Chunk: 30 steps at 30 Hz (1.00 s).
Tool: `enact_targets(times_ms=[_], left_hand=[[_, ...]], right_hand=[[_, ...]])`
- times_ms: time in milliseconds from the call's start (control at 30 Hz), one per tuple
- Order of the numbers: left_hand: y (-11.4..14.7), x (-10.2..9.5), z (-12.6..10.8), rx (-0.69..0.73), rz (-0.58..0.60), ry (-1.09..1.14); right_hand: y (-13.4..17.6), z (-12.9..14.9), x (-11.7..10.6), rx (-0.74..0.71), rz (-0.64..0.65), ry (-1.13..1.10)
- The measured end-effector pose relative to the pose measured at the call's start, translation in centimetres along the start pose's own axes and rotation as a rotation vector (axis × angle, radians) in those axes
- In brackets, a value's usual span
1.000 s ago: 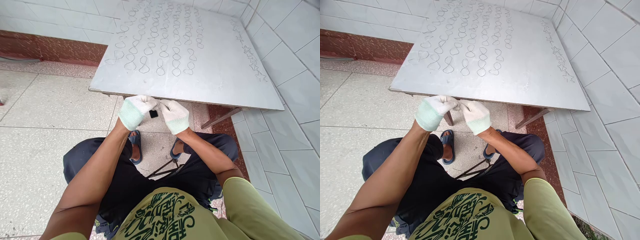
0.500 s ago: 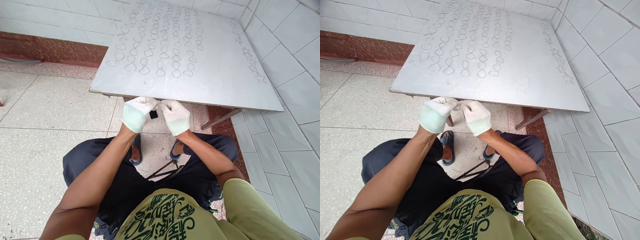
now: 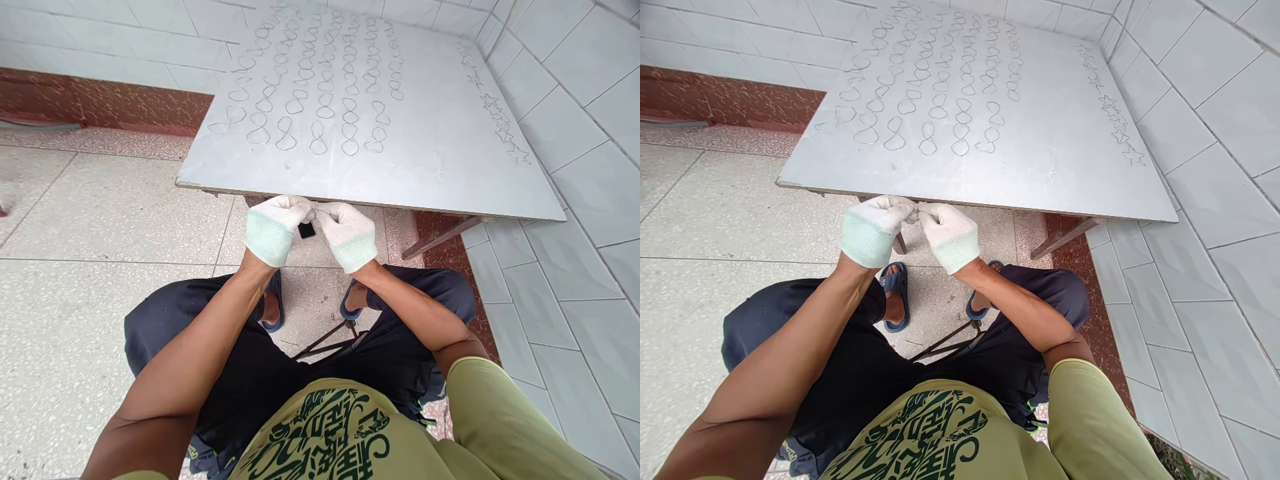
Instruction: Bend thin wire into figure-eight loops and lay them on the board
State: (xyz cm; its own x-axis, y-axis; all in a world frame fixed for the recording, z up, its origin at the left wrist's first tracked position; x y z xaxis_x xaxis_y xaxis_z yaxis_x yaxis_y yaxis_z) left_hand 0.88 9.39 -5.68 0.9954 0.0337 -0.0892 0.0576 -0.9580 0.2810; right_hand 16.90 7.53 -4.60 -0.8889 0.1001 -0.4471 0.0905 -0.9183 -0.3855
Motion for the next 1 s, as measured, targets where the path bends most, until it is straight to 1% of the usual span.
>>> enact_targets(times_ms=[100, 167, 233, 300, 433, 567, 667, 733, 900, 1000], left_hand=[[-0.4, 0.4, -0.3, -0.013, 0.073, 0.089], [-0.7, 1.0, -0.3, -0.040, 0.161, 0.141], [-1.1, 1.6, -0.2, -0.064, 0.242, 0.161], [-1.3, 1.7, -0.2, -0.048, 0.269, 0.178], [-1.4, 0.9, -0.4, 0.007, 0.207, 0.159], [-0.9, 0.9, -0.7, -0.018, 0.168, 0.019], [-0.4, 1.0, -1.0, -0.057, 0.138, -0.044], [-0.1, 1.1, -1.2, -0.069, 0.124, -0.033], [-0.3, 0.8, -1.2, -0.040, 0.099, -0.001], [-0.5, 0.5, -1.1, -0.024, 0.092, -0.011]], right_hand=[[0.0, -0.8, 0.0, 0.053, -0.027, -0.029], [-0.1, -1.2, 0.0, 0.096, -0.008, -0.077], [-0.2, -1.5, -0.3, 0.145, -0.018, -0.128], [-0.2, -1.6, -0.9, 0.168, -0.057, -0.150], [-0.4, -1.9, -1.7, 0.134, -0.118, -0.113], [-0.3, -1.8, -2.1, 0.097, -0.145, -0.040], [-0.3, -1.4, -1.9, 0.075, -0.118, -0.020], [-0.3, -1.2, -1.4, 0.061, -0.088, -0.032], [-0.1, -1.4, -1.1, 0.068, -0.112, -0.045], [-0.2, -1.1, -0.7, 0.041, -0.060, -0.006]])
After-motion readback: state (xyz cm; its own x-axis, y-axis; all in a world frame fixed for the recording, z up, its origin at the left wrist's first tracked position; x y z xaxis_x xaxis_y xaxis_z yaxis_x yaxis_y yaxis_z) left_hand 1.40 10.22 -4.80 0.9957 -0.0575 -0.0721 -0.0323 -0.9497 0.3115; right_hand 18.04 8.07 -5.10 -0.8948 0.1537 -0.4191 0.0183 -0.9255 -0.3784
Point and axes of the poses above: each hand's wrist, its own y-axis away from the middle knuckle, its own x-axis out of the palm, z = x × y, the point moved 10 cm from there along -y, towards the middle knuckle, and after that the axes turned 13 degrees about -x, right-handed, at the moved point
